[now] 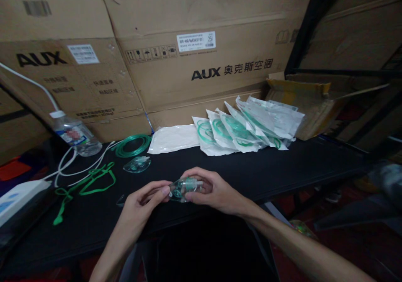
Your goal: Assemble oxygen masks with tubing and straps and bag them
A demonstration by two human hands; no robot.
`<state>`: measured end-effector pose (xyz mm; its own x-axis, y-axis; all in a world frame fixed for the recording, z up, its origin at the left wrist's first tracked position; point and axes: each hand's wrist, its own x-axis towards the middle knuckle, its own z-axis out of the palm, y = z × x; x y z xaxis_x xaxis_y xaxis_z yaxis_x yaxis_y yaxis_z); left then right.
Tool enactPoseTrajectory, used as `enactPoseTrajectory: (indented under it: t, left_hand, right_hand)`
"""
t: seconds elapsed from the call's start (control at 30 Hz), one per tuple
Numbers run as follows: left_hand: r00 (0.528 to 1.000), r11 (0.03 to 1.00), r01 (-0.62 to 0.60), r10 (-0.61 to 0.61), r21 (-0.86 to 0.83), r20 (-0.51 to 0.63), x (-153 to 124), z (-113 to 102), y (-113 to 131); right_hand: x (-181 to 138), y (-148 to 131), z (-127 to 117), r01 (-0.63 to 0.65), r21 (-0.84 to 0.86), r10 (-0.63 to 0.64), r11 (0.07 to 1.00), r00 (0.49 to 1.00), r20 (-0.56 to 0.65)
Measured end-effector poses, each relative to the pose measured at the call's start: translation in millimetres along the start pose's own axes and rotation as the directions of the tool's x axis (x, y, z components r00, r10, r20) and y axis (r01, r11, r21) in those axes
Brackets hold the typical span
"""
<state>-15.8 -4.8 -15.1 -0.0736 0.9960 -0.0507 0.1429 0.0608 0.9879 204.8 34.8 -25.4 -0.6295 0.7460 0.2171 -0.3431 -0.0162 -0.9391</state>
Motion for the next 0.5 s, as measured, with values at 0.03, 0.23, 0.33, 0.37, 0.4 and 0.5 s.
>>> enactPoseTrajectory:
  t: [0.03, 0.23, 0.33, 0.37, 0.4, 0.5]
  left_hand:
    - [1.000, 1.000, 0.005, -0.005, 0.000, -0.019, -1, 1, 2]
    - [0.995, 0.984, 0.091, -0.095, -0.153, -0.014, -2, 6, 5]
    - [0.993, 0.964, 0.113, -0.117, -0.239, -0.003, -1, 11, 3]
    - [0.992, 0.957, 0.117, -0.124, -0.265, -0.010, 0, 12, 3]
    - [0.991, 0.951, 0.120, -0.131, -0.286, -0.020, 1, 14, 3]
    - [0.988, 0.934, 0.126, -0.149, -0.335, -0.044, 5, 17, 3]
  right_hand:
    - [0, 1, 0, 0.019, -0.013, -0.019, 1.000, 1.000, 0.002]
    - [-1, 7, 1, 0.198, -0.246, -0.204, 0.949, 0.979, 0.003]
    - [-1, 8, 4, 0.335, -0.551, -0.378, 0.764, 0.925, 0.038]
    - [-1, 9, 5, 0.359, -0.625, -0.416, 0.694, 0.908, 0.060]
    - [-1, 10, 7, 0.377, -0.678, -0.446, 0.631, 0.892, 0.080]
    - [0, 15, 9, 0.394, -0.788, -0.477, 0.473, 0.867, 0.147]
